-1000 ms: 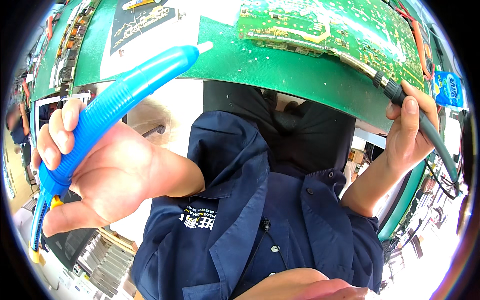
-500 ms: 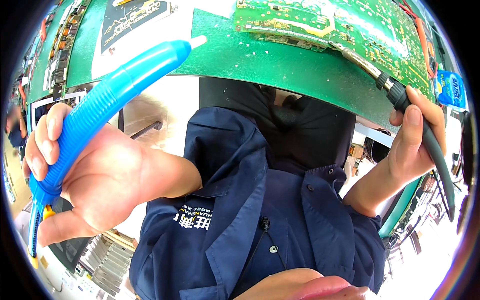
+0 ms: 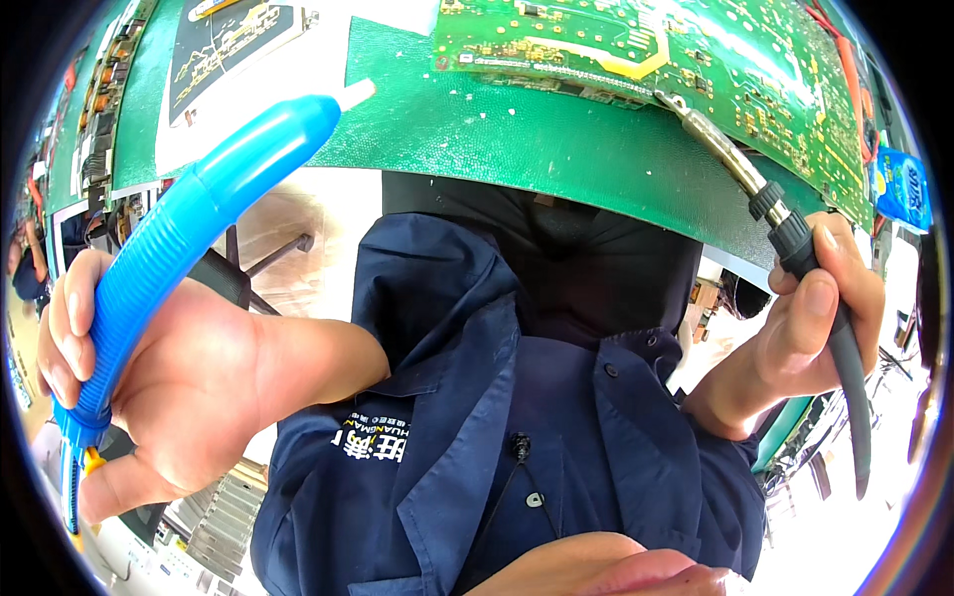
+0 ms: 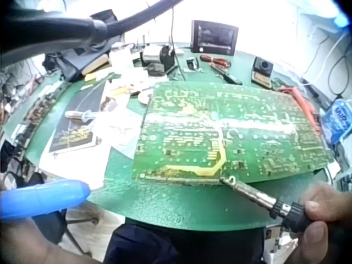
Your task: The person repairs a large circuit board by desoldering components with a manual pump and soldering iron, and then applying heat with a hot air station and using a small screwdriver to manipulate parts.
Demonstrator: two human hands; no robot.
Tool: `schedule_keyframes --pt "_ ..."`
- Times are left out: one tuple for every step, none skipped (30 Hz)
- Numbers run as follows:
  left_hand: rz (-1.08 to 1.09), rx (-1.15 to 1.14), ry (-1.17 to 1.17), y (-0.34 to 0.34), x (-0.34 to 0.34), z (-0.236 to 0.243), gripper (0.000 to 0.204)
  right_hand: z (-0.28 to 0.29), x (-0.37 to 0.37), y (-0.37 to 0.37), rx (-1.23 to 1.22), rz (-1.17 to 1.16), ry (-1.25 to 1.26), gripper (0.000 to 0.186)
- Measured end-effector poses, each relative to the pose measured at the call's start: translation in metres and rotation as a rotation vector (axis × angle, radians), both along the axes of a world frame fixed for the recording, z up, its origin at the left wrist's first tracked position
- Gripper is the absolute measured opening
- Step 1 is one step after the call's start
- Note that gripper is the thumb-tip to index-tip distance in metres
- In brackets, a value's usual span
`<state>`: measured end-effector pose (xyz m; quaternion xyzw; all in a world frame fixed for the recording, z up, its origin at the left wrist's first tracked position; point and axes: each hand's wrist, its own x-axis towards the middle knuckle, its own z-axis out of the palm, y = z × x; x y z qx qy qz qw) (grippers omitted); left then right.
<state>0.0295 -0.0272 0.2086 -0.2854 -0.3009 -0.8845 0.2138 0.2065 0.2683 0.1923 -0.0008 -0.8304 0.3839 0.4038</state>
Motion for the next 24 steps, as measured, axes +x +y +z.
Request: schedule_keyframes --pt "0.007 0.001 0.006 0.000 0.000 0.000 0.059 -0.002 0.000 0.000 -0.013 -0.006 0.004 0.028" --pt "0.005 0.006 0.014 0.001 0.000 0.000 0.060 -0.003 0.000 0.000 -0.012 0.004 0.008 0.028" --pt "0.014 0.010 0.005 0.001 0.000 0.000 0.061 -0.004 0.001 0.000 -0.008 0.003 0.006 0.029" --pt "0.013 0.019 -0.002 0.001 0.000 0.001 0.061 -0.005 0.001 0.000 -0.004 0.002 0.005 0.029" --pt "0.000 0.021 -0.001 0.001 0.000 0.001 0.062 -0.005 0.002 0.000 0.000 0.001 0.003 0.029" --pt "0.011 0.026 -0.007 0.002 0.000 0.001 0.063 -0.007 0.001 0.000 0.004 0.000 0.014 0.030" --pt "0.009 0.024 -0.005 0.002 0.000 0.001 0.064 -0.008 0.001 0.000 0.012 0.005 0.022 0.030" --pt "-0.003 0.014 0.000 0.002 0.000 0.001 0.065 -0.010 0.001 0.000 0.020 0.010 0.029 0.030" --pt "0.011 0.023 -0.005 0.002 0.000 0.001 0.065 -0.011 0.001 0.001 0.032 0.020 0.034 0.030" --pt "0.015 0.023 -0.007 0.002 0.000 0.002 0.066 -0.011 0.002 0.001 0.037 0.028 0.033 0.029" --pt "0.006 0.015 -0.001 0.002 0.000 0.002 0.067 -0.012 0.002 0.002 0.042 0.036 0.032 0.029" --pt "0.017 0.016 -0.007 0.002 0.000 0.002 0.067 -0.013 0.002 0.002 0.039 0.043 0.024 0.029" --pt "0.015 0.007 -0.006 0.003 0.000 0.002 0.067 -0.013 0.003 0.002 0.039 0.051 0.018 0.029" --pt "0.004 -0.008 0.004 0.003 0.000 0.002 0.067 -0.014 0.003 0.002 0.038 0.059 0.012 0.029" --pt "0.017 0.000 -0.005 0.003 0.000 0.002 0.067 -0.015 0.004 0.003 0.040 0.068 0.008 0.030" --pt "0.021 0.000 -0.005 0.003 0.000 0.002 0.067 -0.016 0.004 0.003 0.042 0.076 0.003 0.030" --pt "0.021 0.000 -0.001 0.003 0.000 0.002 0.067 -0.017 0.005 0.003 0.049 0.073 0.007 0.030" --pt "0.035 0.001 -0.007 0.004 0.000 0.002 0.067 -0.017 0.005 0.003 0.055 0.069 0.010 0.031" --pt "0.044 0.002 -0.008 0.004 0.000 0.001 0.067 -0.018 0.005 0.004 0.063 0.065 0.014 0.031" --pt "0.043 0.003 -0.004 0.005 0.000 0.001 0.068 -0.018 0.006 0.004 0.062 0.072 0.009 0.031" --pt "0.051 0.002 -0.008 0.005 0.000 0.001 0.068 -0.019 0.006 0.005 0.061 0.078 0.004 0.031" --pt "0.049 0.003 -0.008 0.005 0.000 0.001 0.068 -0.019 0.006 0.005 0.044 0.096 0.014 0.031" --pt "0.045 -0.003 -0.002 0.005 0.000 0.002 0.068 -0.019 0.006 0.006 0.063 0.085 0.004 0.031" --pt "0.050 -0.001 -0.008 0.005 0.000 0.002 0.069 -0.019 0.006 0.006 0.066 0.086 0.009 0.031"
